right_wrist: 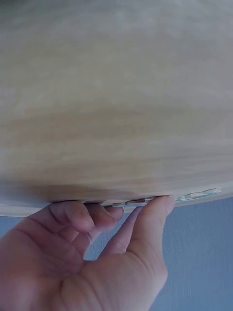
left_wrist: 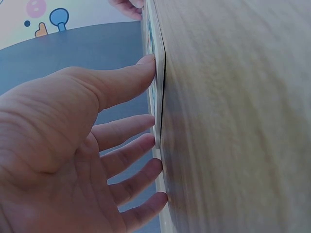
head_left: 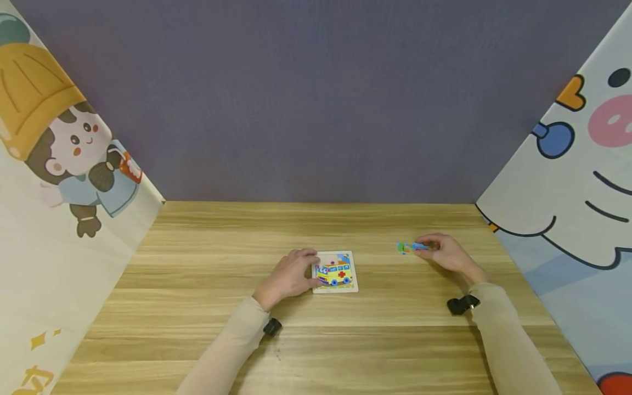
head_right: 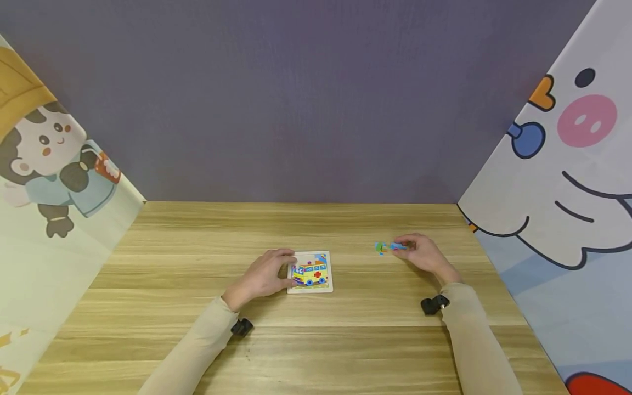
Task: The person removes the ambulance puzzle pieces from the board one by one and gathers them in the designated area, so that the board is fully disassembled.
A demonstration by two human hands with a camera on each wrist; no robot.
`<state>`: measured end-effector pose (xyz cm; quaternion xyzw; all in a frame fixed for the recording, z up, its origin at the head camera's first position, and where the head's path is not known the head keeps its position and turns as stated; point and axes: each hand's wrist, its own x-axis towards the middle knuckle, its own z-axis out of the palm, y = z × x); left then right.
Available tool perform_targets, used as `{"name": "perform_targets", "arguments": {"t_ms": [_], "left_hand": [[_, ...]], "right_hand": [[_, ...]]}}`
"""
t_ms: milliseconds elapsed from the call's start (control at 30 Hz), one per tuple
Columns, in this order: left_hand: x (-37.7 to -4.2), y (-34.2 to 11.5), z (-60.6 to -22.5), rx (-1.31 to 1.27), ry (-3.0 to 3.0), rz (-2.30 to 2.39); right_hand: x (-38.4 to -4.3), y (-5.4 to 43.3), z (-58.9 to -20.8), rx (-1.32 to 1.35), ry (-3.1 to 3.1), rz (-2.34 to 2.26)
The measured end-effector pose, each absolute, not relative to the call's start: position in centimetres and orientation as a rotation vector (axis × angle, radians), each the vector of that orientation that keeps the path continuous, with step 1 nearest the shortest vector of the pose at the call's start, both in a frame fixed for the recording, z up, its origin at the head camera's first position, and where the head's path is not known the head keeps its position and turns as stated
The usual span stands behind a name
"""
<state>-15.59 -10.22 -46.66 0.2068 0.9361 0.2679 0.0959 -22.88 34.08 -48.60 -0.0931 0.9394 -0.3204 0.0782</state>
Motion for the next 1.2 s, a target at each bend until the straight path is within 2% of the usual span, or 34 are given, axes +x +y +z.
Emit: {"name": "perform_targets", "arguments": {"t_ms": [900, 1200], "left_hand": [[-15.7, -10.1, -46.8, 0.597, 2.777, 0.799], [-15.8, -10.1, -46.9, 0.597, 2.781, 0.785]], "right_hand": [[-22.2, 34.4, -48.5, -0.202, 2.774, -1.146], [-21.6, 33.3, -48.2, -0.224, 2.786, -1.197]]}}
